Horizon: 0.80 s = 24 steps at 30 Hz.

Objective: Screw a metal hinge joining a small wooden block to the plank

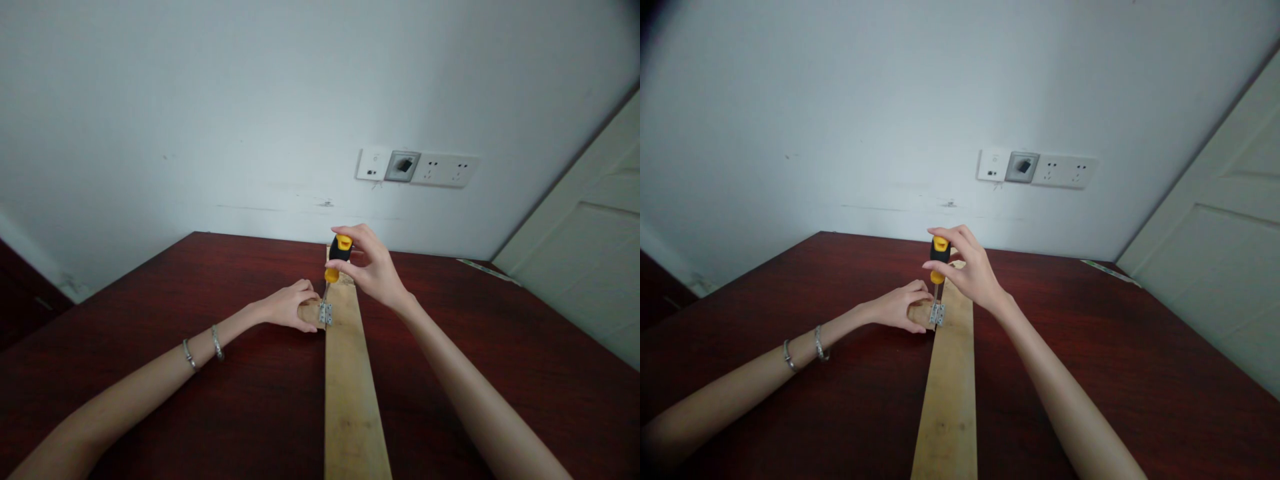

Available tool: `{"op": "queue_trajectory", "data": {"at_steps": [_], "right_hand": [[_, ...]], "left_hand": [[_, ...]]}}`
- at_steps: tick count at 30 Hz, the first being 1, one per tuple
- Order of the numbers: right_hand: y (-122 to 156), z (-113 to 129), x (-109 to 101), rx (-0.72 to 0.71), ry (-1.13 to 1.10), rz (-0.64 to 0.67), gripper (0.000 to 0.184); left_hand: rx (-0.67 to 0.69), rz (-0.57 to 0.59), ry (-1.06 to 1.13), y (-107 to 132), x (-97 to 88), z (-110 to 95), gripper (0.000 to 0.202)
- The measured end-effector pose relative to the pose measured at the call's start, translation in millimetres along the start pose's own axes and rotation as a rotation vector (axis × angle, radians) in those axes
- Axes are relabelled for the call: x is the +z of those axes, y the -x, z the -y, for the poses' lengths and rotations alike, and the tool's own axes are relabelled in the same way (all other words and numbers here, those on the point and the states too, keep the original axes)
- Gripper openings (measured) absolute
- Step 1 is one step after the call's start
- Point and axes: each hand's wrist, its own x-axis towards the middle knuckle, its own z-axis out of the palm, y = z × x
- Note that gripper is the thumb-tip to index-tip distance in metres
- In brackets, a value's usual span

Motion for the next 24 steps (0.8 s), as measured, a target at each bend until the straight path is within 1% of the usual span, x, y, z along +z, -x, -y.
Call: {"op": "queue_trajectory", "data": {"at_steps": [18,24], "right_hand": [[-0.2,3.3,-0.5,0.002,-0.029,0.039,0.044],[0.5,0.9,1.8,0.011,-0.06,0.072,0.048]], "left_hand": [[0.022,-0.015,0.006,-0.1,1.9,3.6,0.064],[0.019,-0.005,-0.009,-0.1,1.3,3.2,0.064]]}}
